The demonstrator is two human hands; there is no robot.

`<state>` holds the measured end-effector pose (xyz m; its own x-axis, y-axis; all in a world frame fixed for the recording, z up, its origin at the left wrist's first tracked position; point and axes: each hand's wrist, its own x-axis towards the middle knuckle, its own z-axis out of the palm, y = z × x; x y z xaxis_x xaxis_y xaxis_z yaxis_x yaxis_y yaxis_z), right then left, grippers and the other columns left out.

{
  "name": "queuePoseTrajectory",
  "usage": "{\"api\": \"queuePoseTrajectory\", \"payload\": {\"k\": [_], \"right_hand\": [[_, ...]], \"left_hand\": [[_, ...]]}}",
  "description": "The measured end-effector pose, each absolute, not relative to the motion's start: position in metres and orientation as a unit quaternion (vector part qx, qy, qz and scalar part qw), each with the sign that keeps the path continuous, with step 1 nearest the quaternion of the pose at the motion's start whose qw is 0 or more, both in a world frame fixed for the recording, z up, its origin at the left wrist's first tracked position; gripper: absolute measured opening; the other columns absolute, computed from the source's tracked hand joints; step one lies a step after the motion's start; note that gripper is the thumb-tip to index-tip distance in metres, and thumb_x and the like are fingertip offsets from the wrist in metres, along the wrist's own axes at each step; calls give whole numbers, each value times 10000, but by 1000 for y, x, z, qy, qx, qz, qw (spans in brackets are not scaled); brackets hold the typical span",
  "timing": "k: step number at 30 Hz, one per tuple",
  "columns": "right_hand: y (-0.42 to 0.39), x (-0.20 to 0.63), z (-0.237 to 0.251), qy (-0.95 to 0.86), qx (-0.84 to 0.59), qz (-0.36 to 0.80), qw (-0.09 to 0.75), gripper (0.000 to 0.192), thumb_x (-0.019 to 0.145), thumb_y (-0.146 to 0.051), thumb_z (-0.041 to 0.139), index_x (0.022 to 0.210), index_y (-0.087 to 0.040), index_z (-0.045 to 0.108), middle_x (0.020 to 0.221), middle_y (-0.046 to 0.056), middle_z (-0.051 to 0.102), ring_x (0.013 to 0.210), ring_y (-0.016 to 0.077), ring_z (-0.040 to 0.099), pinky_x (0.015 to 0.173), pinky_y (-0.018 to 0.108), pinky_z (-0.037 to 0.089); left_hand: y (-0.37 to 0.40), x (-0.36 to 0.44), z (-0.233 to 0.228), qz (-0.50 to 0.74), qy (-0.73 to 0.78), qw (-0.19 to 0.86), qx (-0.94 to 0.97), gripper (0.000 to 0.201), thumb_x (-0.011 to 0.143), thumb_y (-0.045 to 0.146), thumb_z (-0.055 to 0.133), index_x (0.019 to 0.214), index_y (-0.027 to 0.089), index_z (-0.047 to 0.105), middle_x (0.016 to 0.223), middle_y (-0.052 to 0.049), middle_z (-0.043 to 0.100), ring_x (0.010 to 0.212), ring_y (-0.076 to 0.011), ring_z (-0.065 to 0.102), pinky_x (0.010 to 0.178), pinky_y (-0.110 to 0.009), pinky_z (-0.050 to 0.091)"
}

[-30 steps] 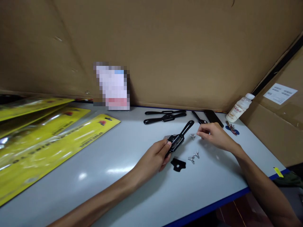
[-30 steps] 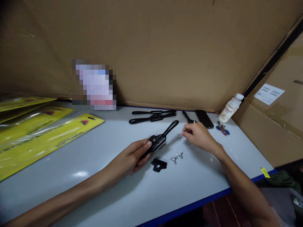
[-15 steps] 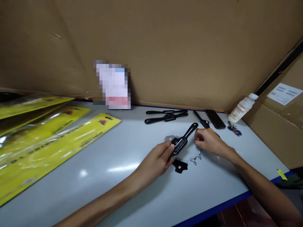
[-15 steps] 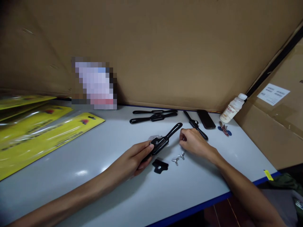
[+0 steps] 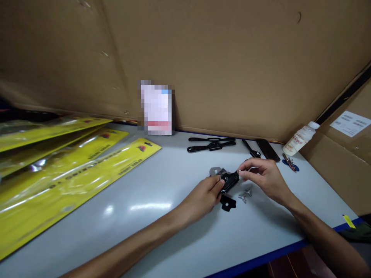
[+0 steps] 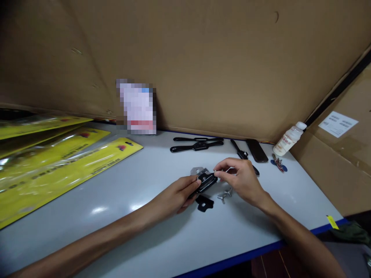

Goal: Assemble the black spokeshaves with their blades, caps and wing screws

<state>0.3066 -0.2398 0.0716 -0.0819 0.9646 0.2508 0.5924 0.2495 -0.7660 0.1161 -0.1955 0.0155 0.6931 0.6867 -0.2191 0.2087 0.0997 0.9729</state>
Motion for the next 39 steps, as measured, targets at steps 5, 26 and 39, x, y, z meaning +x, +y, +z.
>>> {"api": "queuePoseTrajectory", "payload": {"k": [5, 26, 39], "right_hand": [[-230, 295, 68, -750, -529, 179, 353, 74, 838, -168, 690, 773, -185, 721, 785, 16, 676, 738, 144, 610, 655, 269, 466], [-222, 299, 34, -900, -320, -87, 283, 208, 944, -82, 465, 943, -160, 658, 821, 88, 634, 753, 187, 532, 651, 311, 483], [-225, 282, 43, -726, -547, 229, 347, 104, 807, -131, 637, 740, -194, 589, 696, -27, 585, 638, 117, 542, 604, 240, 437]], "left_hand": [[-194, 118, 14, 186, 343, 665, 637, 305, 918, 437, 394, 687, 238, 381, 471, 97, 342, 385, -86, 280, 421, -236, 243], [-195, 112, 12, 183, 309, 677, 642, 212, 923, 384, 385, 783, 228, 411, 497, 109, 343, 413, -83, 281, 456, -250, 235], [-197, 110, 25, 175, 312, 692, 628, 447, 874, 393, 436, 1248, 162, 515, 529, 107, 352, 455, -106, 271, 482, -256, 239]]}}
